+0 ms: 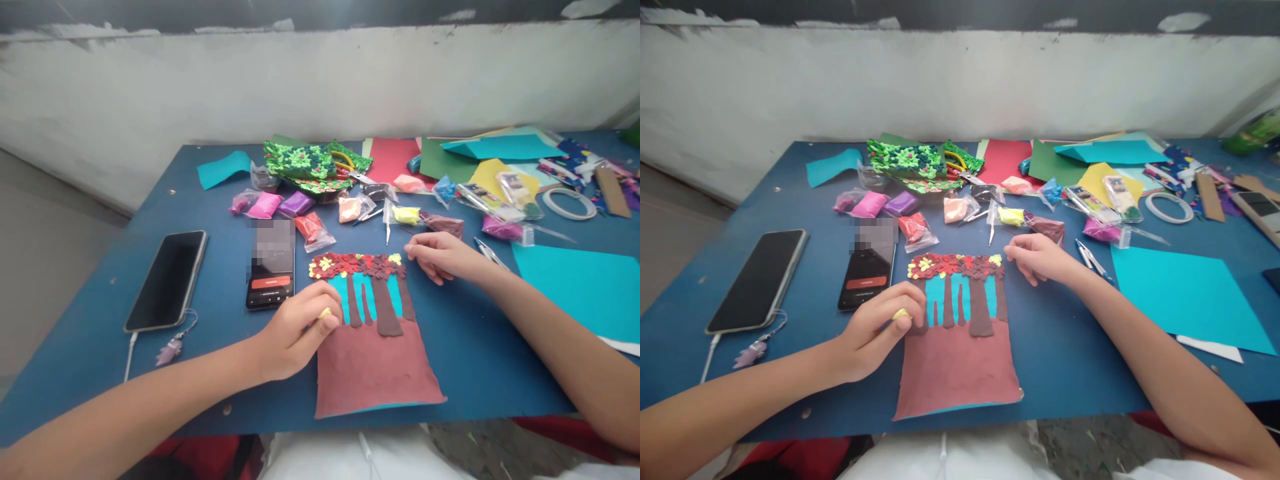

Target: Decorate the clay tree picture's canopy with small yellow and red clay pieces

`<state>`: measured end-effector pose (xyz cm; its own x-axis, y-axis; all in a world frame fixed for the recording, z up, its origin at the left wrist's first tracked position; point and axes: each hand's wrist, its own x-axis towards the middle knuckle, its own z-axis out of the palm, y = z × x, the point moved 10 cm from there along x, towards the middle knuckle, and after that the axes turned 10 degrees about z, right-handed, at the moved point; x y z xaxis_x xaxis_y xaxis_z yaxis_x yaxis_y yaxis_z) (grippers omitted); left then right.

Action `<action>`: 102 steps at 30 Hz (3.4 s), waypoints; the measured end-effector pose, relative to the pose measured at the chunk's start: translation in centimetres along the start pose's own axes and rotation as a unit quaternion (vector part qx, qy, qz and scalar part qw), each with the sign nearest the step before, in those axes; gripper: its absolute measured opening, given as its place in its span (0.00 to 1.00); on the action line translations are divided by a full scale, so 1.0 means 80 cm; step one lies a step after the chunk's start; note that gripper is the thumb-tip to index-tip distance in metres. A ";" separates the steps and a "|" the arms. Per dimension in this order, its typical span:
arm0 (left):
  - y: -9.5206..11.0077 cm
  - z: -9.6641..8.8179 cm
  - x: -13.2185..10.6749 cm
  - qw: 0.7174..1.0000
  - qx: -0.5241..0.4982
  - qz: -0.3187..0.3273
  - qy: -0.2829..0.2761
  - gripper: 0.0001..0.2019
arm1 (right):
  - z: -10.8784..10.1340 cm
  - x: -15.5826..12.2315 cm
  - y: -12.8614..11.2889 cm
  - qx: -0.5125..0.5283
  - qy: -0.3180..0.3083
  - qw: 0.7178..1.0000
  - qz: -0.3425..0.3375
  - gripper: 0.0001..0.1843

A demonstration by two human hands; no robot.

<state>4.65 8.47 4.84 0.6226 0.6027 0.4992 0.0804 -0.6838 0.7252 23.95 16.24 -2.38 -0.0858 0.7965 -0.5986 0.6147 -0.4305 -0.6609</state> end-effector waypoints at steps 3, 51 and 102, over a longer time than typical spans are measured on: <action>-0.003 0.007 -0.004 1.000 -0.013 0.002 -0.013 0.25 | 0.000 0.000 0.000 0.001 -0.003 1.000 -0.005 0.11; 0.042 0.027 -0.008 0.971 0.154 0.170 -0.073 0.26 | 0.002 -0.004 -0.005 -0.033 -0.001 0.999 -0.037 0.12; 0.064 0.065 -0.021 0.985 0.042 0.080 -0.144 0.22 | 0.149 -0.234 -0.092 -0.370 0.350 0.585 -0.631 0.14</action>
<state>8.05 1.82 5.23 0.8266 0.3511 0.4399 0.0198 -0.7993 0.6006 11.74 -0.53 8.27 -0.6547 0.3724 0.6578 0.6022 0.7830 0.1561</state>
